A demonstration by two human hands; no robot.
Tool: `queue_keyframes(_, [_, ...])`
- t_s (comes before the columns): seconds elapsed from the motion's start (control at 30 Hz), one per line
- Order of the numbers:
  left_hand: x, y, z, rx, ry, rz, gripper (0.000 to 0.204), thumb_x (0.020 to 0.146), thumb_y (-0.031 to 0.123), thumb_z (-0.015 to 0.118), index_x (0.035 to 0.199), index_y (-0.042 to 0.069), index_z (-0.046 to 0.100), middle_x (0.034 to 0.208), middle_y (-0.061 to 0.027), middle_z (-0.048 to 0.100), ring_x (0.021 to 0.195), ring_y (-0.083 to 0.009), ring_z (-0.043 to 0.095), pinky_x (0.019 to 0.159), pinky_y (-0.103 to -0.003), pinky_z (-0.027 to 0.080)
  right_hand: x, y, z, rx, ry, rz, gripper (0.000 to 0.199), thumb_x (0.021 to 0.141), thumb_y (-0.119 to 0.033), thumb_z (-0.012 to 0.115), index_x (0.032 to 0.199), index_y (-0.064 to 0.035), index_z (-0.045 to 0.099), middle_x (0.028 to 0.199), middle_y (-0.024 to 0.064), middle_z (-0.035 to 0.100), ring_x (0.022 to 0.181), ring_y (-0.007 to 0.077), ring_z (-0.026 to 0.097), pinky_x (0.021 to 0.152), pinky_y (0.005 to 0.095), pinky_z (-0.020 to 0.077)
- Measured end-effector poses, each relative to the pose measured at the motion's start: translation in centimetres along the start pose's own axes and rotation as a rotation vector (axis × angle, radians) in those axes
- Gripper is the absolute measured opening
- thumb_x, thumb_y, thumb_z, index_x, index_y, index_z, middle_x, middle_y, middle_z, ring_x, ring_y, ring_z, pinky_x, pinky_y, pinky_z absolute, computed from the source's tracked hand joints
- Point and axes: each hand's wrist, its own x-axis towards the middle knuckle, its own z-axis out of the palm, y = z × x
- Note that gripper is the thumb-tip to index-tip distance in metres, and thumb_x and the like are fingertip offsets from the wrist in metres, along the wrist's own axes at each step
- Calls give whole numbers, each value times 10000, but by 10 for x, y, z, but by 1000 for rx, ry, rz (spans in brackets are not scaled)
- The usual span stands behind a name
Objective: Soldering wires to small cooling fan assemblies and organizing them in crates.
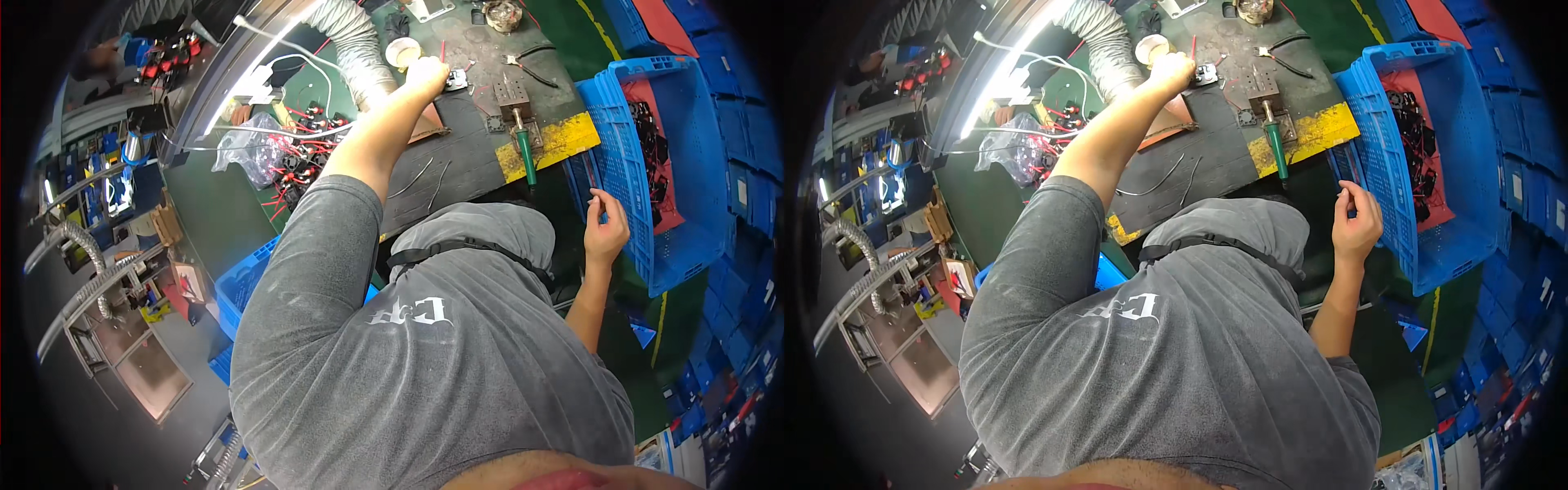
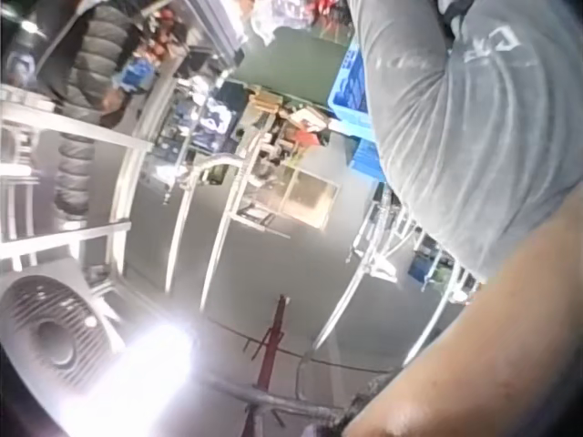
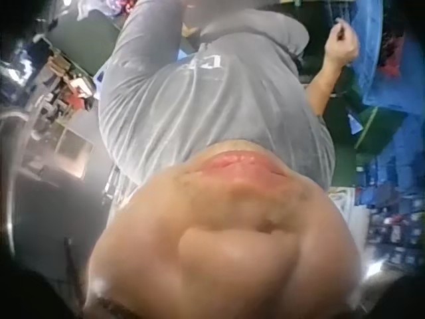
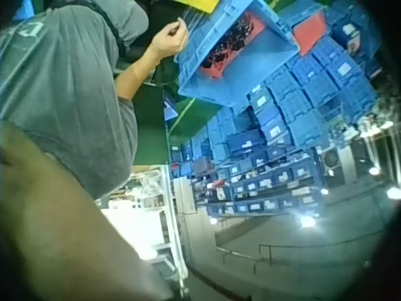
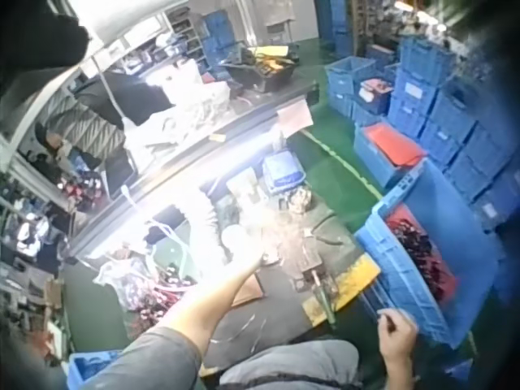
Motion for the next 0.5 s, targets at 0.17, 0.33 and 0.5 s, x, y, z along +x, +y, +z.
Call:
queue_keyframes(0.17, [-24,-4,-42,-184,22,-64,164,760,100,661,905,77,736,917,-200,720,832,-321,717,677,-449,558,15,-20,15,55,-31,-150,116,868,-30,655,962,-55,719,782,71,659,635,202,580,624,320,480])
queue_keyframes(0.33, [-158,27,-124,-871,695,-92,216,906,193,683,1072,57,703,824,-132,686,672,-241,647,648,-344,514,31,-48,40,104,-97,-231,107,884,-45,640,962,-49,713,796,85,661,694,225,625,656,329,496])
queue_keyframes(0.5, [-302,34,-68,-885,889,-796,140,920,116,657,1004,35,736,855,-90,700,736,-157,653,689,-282,518,48,-88,61,73,-240,-354,123,909,-58,638,990,-32,727,905,113,714,841,241,689,746,332,526])
